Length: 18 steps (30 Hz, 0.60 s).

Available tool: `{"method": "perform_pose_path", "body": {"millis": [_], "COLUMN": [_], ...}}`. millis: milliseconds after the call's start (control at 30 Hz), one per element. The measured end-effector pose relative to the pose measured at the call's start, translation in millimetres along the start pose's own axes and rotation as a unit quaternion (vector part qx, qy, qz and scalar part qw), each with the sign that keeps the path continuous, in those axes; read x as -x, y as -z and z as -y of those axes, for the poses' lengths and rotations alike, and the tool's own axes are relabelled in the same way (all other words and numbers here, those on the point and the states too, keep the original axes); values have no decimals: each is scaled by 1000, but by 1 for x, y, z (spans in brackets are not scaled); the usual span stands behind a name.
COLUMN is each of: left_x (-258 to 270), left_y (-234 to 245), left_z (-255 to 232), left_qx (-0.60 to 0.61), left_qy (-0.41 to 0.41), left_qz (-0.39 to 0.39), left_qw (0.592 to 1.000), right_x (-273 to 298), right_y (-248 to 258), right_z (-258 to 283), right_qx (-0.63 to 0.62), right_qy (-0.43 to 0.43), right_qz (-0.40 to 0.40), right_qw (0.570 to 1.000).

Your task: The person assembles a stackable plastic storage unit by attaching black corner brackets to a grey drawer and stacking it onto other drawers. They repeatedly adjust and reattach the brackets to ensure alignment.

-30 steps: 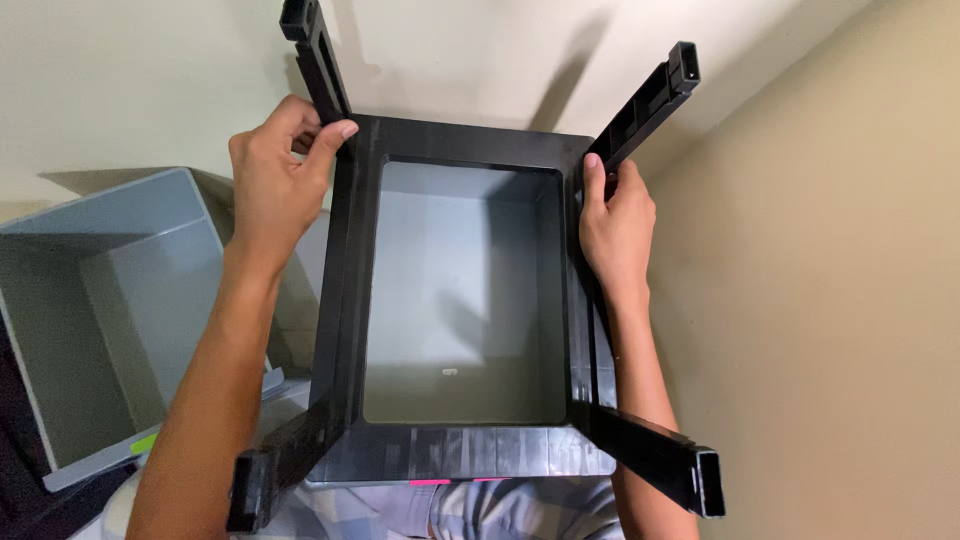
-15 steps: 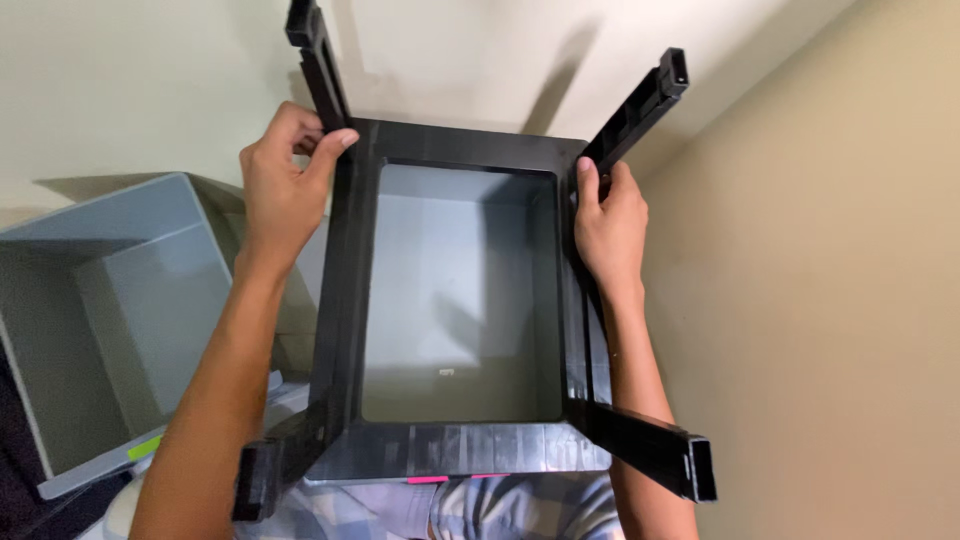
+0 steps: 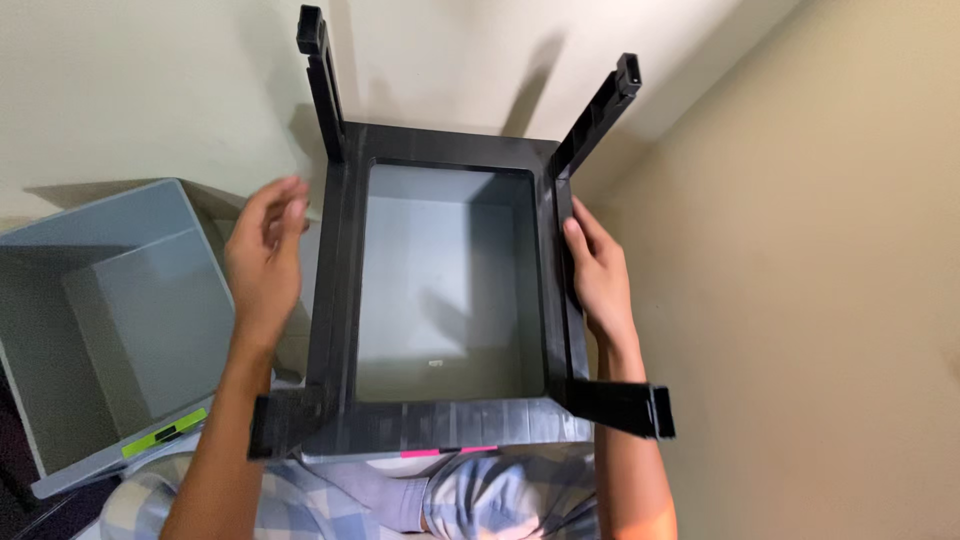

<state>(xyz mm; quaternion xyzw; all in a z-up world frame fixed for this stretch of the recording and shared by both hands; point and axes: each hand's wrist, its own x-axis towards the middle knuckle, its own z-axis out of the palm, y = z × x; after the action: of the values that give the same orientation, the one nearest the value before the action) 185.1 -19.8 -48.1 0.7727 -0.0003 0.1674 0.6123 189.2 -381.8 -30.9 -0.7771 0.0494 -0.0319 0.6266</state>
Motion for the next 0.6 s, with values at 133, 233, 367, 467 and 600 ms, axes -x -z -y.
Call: {"method": "perform_pose_path", "body": {"millis": [133, 233, 367, 467, 600], "left_x": [55, 111, 184, 222, 242], "left_y": [21, 26, 26, 22, 16], "left_z": [-13, -19, -24, -31, -41], "left_qx": [42, 68, 105, 19, -2], "left_qy": [98, 148, 101, 87, 47], "left_qz": [-9, -20, 13, 17, 0], "left_qw": [994, 986, 989, 996, 999], "right_x": [57, 109, 179, 219, 254], "right_y": [17, 24, 23, 10, -19], "right_z": [-1, -5, -17, -24, -28], "right_qx": [-4, -18, -68, -68, 65], "right_qy": [-37, -45, -46, -23, 120], "right_qz": [-7, -19, -59, -115, -153], "right_qw": [999, 999, 995, 991, 979]}}
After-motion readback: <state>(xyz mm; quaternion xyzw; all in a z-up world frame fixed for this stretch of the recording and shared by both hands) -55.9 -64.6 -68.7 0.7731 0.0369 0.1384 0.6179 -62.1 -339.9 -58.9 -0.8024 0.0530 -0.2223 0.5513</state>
